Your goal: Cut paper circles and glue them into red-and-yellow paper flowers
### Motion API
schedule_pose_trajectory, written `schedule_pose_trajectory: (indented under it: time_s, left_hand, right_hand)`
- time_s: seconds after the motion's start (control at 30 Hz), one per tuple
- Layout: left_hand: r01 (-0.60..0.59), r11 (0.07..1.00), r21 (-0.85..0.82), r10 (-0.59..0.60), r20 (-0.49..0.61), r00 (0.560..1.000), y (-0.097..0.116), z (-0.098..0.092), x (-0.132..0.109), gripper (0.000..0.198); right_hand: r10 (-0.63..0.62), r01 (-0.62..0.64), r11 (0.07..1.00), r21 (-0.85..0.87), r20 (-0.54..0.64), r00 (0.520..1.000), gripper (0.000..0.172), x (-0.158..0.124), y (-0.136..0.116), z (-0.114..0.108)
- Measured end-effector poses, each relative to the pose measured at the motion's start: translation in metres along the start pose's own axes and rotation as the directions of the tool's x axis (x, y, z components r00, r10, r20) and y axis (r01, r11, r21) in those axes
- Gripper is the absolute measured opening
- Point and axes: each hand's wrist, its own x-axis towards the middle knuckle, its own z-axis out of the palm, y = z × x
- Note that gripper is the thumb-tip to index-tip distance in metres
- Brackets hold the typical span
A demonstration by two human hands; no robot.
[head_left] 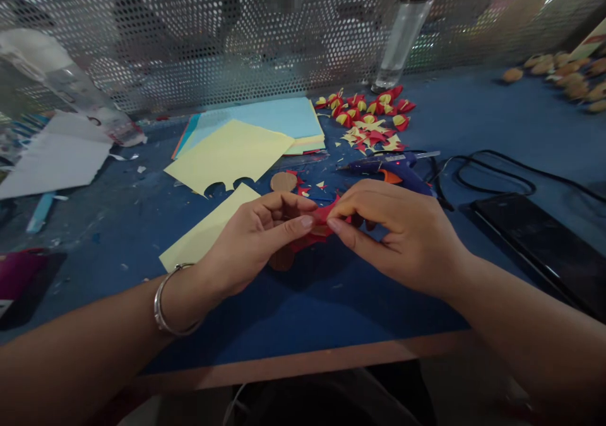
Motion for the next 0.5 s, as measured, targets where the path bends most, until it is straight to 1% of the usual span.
schedule_pose_trajectory:
  time_s: [0.17, 0.23, 0.37, 0.5]
  left_hand:
    - [0.019, 0.999, -0.051, -0.018, 0.014, 1.000, -0.0009, 0.0009, -0.0007, 0.034]
    - [0.031, 0.999, -0.035, -0.030, 0.003, 1.000, -0.0007, 0.0010, -0.0010, 0.036]
    - [0.069, 0.998, 0.013, -0.069, -0.006, 0.998, 0.0004, 0.0014, -0.0014, 0.033]
    - [0.051, 0.998, -0.028, -0.050, 0.026, 0.998, 0.0008, 0.0026, -0.0009, 0.033]
  right_hand:
    - [0.024, -0.024, 1.000, -0.020, -0.028, 0.999, 0.017, 0.0003, 0.0005, -0.0019]
    - [0.023, -0.024, 1.000, -0.019, -0.038, 0.999, 0.017, 0.0004, 0.0008, -0.0017]
    - [0.012, -0.013, 1.000, -0.022, -0.052, 0.999, 0.015, 0.0003, 0.0018, -0.0006]
    - [-0.002, 0.001, 1.000, -0.021, -0.035, 0.999, 0.015, 0.0001, 0.0020, -0.0001]
